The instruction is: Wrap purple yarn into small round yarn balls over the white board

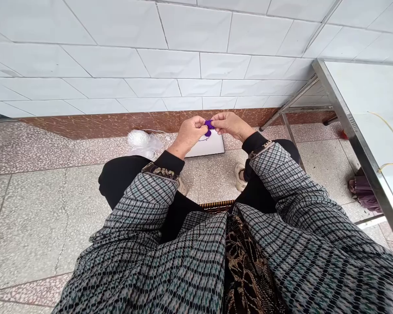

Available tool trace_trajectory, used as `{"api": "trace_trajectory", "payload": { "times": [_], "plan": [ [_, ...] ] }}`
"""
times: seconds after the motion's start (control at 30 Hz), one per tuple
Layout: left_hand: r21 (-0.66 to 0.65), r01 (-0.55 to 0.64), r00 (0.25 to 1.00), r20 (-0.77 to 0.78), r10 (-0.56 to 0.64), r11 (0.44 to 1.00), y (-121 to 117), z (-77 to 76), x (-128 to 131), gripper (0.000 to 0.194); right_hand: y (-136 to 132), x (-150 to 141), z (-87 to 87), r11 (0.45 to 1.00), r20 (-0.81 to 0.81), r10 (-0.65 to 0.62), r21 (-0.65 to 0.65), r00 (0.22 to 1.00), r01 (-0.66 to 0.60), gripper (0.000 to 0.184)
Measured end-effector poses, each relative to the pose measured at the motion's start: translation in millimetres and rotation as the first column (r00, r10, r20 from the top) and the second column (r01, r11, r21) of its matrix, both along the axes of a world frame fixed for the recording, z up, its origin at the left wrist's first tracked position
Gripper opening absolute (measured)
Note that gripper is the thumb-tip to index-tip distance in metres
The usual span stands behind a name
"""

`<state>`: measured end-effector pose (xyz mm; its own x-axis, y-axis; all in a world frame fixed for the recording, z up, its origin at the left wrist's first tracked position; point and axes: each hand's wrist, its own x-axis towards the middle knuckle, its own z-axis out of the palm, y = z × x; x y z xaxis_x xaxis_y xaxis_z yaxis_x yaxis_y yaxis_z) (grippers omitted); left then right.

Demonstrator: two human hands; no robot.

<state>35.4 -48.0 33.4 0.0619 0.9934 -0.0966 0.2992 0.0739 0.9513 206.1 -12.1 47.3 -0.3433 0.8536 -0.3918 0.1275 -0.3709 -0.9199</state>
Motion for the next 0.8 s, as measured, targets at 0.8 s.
{"api": "trace_trajectory", "payload": {
  "times": [0.8],
  "plan": [
    [-0.009,0.267,0.941,-0.214,-0.263,0.964,13.1,-10.5,-6.6,0.027,-6.4,11.1,17.7,0.935,0.27,0.354,-0.119,0.896,-0.334,0.023]
  ]
}}
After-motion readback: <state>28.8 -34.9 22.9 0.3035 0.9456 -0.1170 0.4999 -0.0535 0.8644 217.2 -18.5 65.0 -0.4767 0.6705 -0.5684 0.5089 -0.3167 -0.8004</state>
